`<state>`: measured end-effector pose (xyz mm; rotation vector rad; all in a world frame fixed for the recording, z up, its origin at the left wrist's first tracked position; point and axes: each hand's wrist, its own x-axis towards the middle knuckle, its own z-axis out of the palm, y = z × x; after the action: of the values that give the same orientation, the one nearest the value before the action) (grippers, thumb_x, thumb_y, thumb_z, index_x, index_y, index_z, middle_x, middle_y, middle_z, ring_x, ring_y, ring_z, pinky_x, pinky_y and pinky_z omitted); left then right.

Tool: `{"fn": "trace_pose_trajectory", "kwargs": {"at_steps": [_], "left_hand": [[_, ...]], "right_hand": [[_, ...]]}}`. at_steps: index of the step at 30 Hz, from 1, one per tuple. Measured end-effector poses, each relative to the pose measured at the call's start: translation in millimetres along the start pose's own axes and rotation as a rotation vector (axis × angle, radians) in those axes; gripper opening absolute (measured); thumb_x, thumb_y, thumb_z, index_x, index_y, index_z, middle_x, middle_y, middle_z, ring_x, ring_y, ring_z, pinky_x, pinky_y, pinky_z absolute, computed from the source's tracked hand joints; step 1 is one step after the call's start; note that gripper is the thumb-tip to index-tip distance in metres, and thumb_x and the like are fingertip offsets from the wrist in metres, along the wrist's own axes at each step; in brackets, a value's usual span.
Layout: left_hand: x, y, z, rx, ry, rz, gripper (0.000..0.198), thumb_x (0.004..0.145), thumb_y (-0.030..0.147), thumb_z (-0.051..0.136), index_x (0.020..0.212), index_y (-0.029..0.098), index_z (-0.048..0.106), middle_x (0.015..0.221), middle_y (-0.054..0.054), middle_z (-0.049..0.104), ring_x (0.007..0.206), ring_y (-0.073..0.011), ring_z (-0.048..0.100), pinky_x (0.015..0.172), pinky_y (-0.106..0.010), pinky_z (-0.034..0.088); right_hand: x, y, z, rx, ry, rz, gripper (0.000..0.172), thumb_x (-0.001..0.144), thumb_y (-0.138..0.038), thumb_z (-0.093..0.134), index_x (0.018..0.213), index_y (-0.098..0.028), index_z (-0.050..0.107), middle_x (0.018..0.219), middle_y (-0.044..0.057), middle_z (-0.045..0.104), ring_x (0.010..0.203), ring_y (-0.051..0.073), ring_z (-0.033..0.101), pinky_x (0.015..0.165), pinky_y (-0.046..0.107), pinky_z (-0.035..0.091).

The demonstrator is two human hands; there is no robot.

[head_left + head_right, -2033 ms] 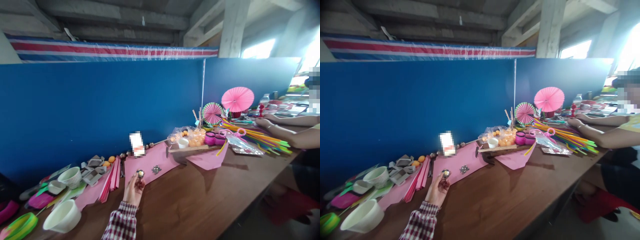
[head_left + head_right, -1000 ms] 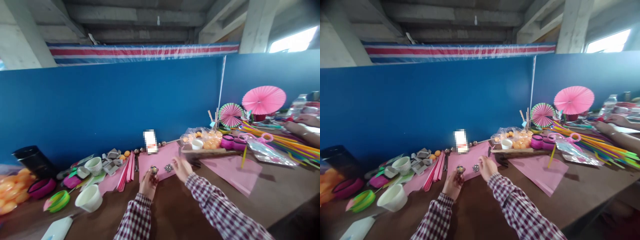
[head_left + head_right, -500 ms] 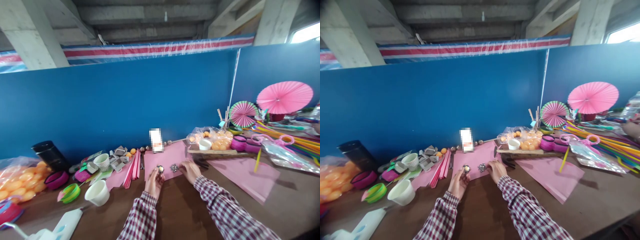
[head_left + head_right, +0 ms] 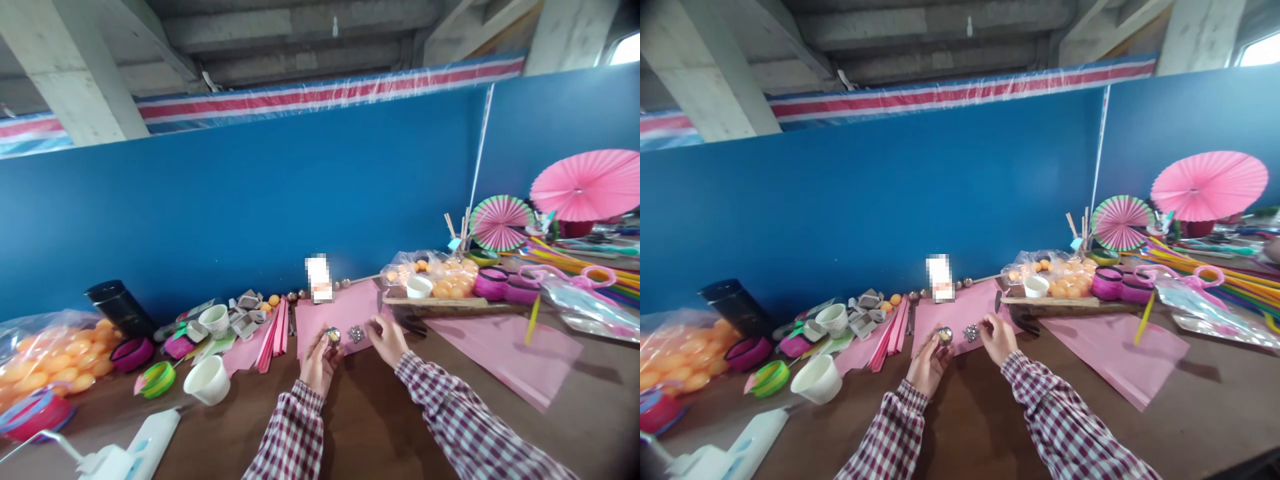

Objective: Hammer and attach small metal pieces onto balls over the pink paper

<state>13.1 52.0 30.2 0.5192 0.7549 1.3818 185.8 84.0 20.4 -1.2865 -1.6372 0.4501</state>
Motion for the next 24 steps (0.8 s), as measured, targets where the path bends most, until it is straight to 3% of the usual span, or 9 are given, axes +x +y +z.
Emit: {"fn": "trace_pose_trajectory", "kwargs": {"at_steps": [6,13,24], "left_hand": [[3.6,-4.5,-3.7,0.016,-0.041,0.006,0.044,0.067,0.021,0.062,0.109,0.018,0.05,0.081,-0.006,0.063,0.065,-0.0128,0.06,0.065,-0.027,0.049],[3.8,-8.3,-2.0,0.066,-0.037,0.026,0.046,0.062,0.022,0.066,0.105,0.016,0.053,0.083,-0.007,0.062,0.063,-0.0125,0.06,0.065,-0.028,0.049],[1.0,-9.8,1.1,0.16,-0.037,0.064,0.042,0.063,0.023,0.065,0.102,0.015,0.053,0.087,-0.009,0.062,0.064,-0.0128,0.06,0.064,-0.028,0.049]], "right_hand": [[-5.5,-12.6,8.3,0.196,-0.114,-0.021,0.022,0.078,-0.035,0.041,0.073,-0.017,0.053,0.071,0.003,0.059,0.065,0.014,0.055,0.061,0.024,0.043],[-13.9,-26.4,12.0,0.289,-0.157,-0.053,0.019,0.077,-0.035,0.045,0.076,-0.017,0.052,0.066,0.0,0.056,0.059,0.011,0.052,0.058,0.022,0.042],[-13.0,-27.2,15.8,0.52,-0.246,0.078,0.027,0.073,-0.042,0.049,0.078,-0.016,0.055,0.067,0.0,0.057,0.06,0.011,0.052,0.056,0.023,0.044]]}}
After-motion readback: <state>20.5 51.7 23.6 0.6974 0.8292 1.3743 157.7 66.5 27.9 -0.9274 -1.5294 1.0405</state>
